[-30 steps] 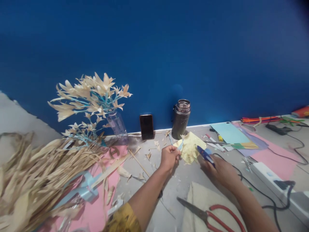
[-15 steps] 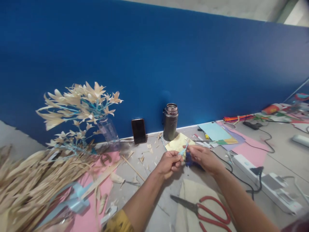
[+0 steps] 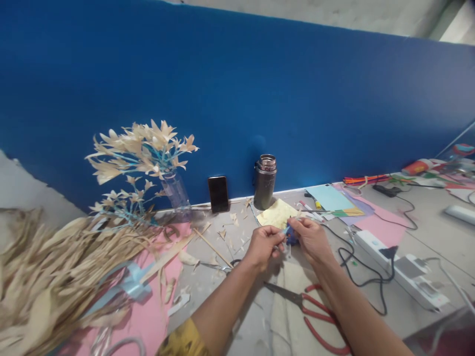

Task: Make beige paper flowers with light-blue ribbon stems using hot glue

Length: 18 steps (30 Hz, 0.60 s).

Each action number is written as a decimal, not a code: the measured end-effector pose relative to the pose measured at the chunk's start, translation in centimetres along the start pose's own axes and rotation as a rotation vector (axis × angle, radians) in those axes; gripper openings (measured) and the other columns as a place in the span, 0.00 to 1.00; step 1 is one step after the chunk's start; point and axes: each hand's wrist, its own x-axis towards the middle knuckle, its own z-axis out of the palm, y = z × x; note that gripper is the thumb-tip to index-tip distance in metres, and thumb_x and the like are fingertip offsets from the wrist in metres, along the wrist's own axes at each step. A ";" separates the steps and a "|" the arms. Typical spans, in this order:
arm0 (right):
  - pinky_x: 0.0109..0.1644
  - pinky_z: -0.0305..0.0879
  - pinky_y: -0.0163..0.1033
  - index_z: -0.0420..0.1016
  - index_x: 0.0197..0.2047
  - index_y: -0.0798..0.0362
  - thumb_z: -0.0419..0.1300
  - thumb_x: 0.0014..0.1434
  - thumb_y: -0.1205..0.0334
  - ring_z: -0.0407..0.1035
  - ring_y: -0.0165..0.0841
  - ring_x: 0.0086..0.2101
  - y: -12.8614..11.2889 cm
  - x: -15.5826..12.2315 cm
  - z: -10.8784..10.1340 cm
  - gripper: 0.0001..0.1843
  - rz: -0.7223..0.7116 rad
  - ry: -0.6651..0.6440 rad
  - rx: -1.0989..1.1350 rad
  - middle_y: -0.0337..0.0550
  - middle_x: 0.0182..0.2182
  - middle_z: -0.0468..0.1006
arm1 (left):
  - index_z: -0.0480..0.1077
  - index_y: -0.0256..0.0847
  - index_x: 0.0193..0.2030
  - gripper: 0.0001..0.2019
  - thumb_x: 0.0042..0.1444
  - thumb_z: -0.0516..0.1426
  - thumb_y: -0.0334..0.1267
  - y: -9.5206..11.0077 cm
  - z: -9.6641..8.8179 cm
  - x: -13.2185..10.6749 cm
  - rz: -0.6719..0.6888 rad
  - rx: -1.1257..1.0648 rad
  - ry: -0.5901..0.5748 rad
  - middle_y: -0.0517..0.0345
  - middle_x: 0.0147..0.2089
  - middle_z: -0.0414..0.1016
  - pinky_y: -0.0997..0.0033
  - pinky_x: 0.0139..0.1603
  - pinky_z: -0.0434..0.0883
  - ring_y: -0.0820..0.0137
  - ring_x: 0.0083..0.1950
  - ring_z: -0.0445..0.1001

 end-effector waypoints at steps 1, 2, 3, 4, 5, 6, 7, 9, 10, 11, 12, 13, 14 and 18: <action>0.25 0.53 0.34 0.68 0.19 0.53 0.73 0.44 0.46 0.56 0.26 0.21 -0.1 -0.2 0.1 0.23 -0.022 0.020 -0.013 0.32 0.17 0.64 | 0.70 0.36 0.26 0.18 0.38 0.70 0.46 -0.1 0.2 -0.4 0.028 0.042 0.027 0.57 0.24 0.73 0.79 0.14 0.52 0.78 0.18 0.64; 0.26 0.54 0.34 0.67 0.18 0.53 0.73 0.44 0.46 0.56 0.26 0.21 -0.3 -0.5 0.2 0.24 -0.046 0.034 -0.032 0.32 0.17 0.65 | 0.70 0.36 0.25 0.17 0.39 0.69 0.47 -0.1 0.4 -0.7 0.050 0.086 0.046 0.58 0.22 0.72 0.78 0.14 0.53 0.78 0.17 0.63; 0.27 0.55 0.34 0.67 0.18 0.53 0.73 0.44 0.46 0.58 0.27 0.22 -0.5 -0.7 0.3 0.24 -0.069 0.045 -0.060 0.33 0.17 0.66 | 0.70 0.36 0.25 0.17 0.41 0.68 0.47 -0.1 0.5 -1.1 0.066 0.126 0.060 0.59 0.21 0.71 0.77 0.14 0.54 0.78 0.16 0.62; 0.28 0.55 0.34 0.68 0.17 0.53 0.73 0.44 0.46 0.58 0.27 0.22 -0.8 -0.9 0.3 0.24 -0.083 0.055 -0.092 0.34 0.18 0.67 | 0.70 0.37 0.25 0.16 0.43 0.67 0.47 -0.2 0.6 -1.4 0.078 0.164 0.070 0.61 0.19 0.70 0.77 0.14 0.54 0.79 0.15 0.60; 0.28 0.56 0.35 0.68 0.17 0.53 0.73 0.43 0.46 0.59 0.27 0.22 -1.0 -1.0 0.4 0.24 -0.085 0.068 -0.120 0.34 0.18 0.68 | 0.70 0.37 0.25 0.15 0.46 0.66 0.46 -0.3 0.7 -1.7 0.094 0.200 0.085 0.62 0.18 0.68 0.76 0.15 0.54 0.79 0.14 0.58; 0.27 0.55 0.35 0.68 0.16 0.53 0.73 0.42 0.45 0.58 0.27 0.22 -1.1 -1.1 0.5 0.24 -0.076 0.083 -0.141 0.35 0.17 0.68 | 0.69 0.38 0.25 0.13 0.48 0.64 0.45 -0.3 0.7 -2.0 0.117 0.235 0.103 0.63 0.17 0.67 0.76 0.15 0.54 0.79 0.13 0.57; 0.26 0.54 0.35 0.67 0.16 0.53 0.73 0.40 0.44 0.57 0.27 0.21 -1.1 -1.2 0.5 0.25 -0.060 0.097 -0.150 0.34 0.16 0.66 | 0.69 0.38 0.25 0.11 0.49 0.63 0.43 -0.4 0.7 -2.2 0.147 0.270 0.121 0.64 0.17 0.66 0.76 0.16 0.55 0.78 0.14 0.58; 0.24 0.51 0.35 0.65 0.15 0.52 0.73 0.38 0.42 0.54 0.26 0.19 -0.8 -1.2 0.7 0.27 -0.016 0.114 -0.123 0.32 0.14 0.63 | 0.69 0.39 0.26 0.07 0.52 0.59 0.38 -0.7 0.7 -2.7 0.237 0.364 0.160 0.64 0.19 0.66 0.75 0.22 0.60 0.76 0.18 0.61; 0.23 0.50 0.35 0.64 0.15 0.52 0.73 0.37 0.41 0.52 0.25 0.18 -0.5 -1.2 0.8 0.28 -0.003 0.115 -0.101 0.31 0.13 0.61 | 0.69 0.39 0.27 0.06 0.53 0.58 0.36 -0.8 0.7 -3.0 0.304 0.435 0.180 0.63 0.20 0.67 0.74 0.26 0.62 0.75 0.21 0.64; 0.22 0.49 0.35 0.63 0.14 0.51 0.73 0.38 0.41 0.51 0.25 0.18 -0.2 -1.2 0.9 0.28 0.003 0.114 -0.080 0.30 0.13 0.60 | 0.69 0.39 0.27 0.06 0.54 0.56 0.34 -1.0 0.8 -3.2 0.383 0.520 0.198 0.62 0.23 0.68 0.73 0.30 0.64 0.73 0.26 0.67; 0.22 0.49 0.35 0.61 0.14 0.51 0.73 0.38 0.41 0.50 0.24 0.18 0.2 -1.1 1.0 0.29 0.010 0.112 -0.057 0.30 0.13 0.59 | 0.69 0.39 0.27 0.06 0.55 0.55 0.33 -1.2 0.8 -3.3 0.466 0.613 0.211 0.60 0.26 0.70 0.72 0.34 0.65 0.71 0.30 0.68; 0.22 0.48 0.35 0.60 0.13 0.51 0.73 0.38 0.41 0.50 0.24 0.18 0.6 -1.1 1.0 0.29 0.017 0.110 -0.034 0.29 0.13 0.58 | 0.69 0.40 0.28 0.07 0.57 0.54 0.33 -1.4 0.8 -3.4 0.545 0.699 0.220 0.58 0.29 0.71 0.71 0.38 0.65 0.70 0.33 0.69; 0.21 0.48 0.35 0.60 0.13 0.51 0.73 0.38 0.42 0.49 0.24 0.17 0.9 -1.0 1.1 0.30 0.025 0.108 -0.011 0.29 0.13 0.58 | 0.69 0.40 0.29 0.08 0.58 0.53 0.32 -1.6 0.7 -3.4 0.608 0.765 0.222 0.57 0.31 0.71 0.69 0.40 0.65 0.69 0.35 0.69; 0.19 0.50 0.33 0.64 0.15 0.51 0.74 0.40 0.44 0.52 0.24 0.16 1.8 -0.6 0.9 0.27 0.086 0.059 0.080 0.30 0.13 0.61 | 0.68 0.39 0.28 0.08 0.58 0.54 0.34 -2.1 0.3 -2.6 0.498 0.669 0.231 0.57 0.29 0.69 0.71 0.35 0.64 0.70 0.33 0.66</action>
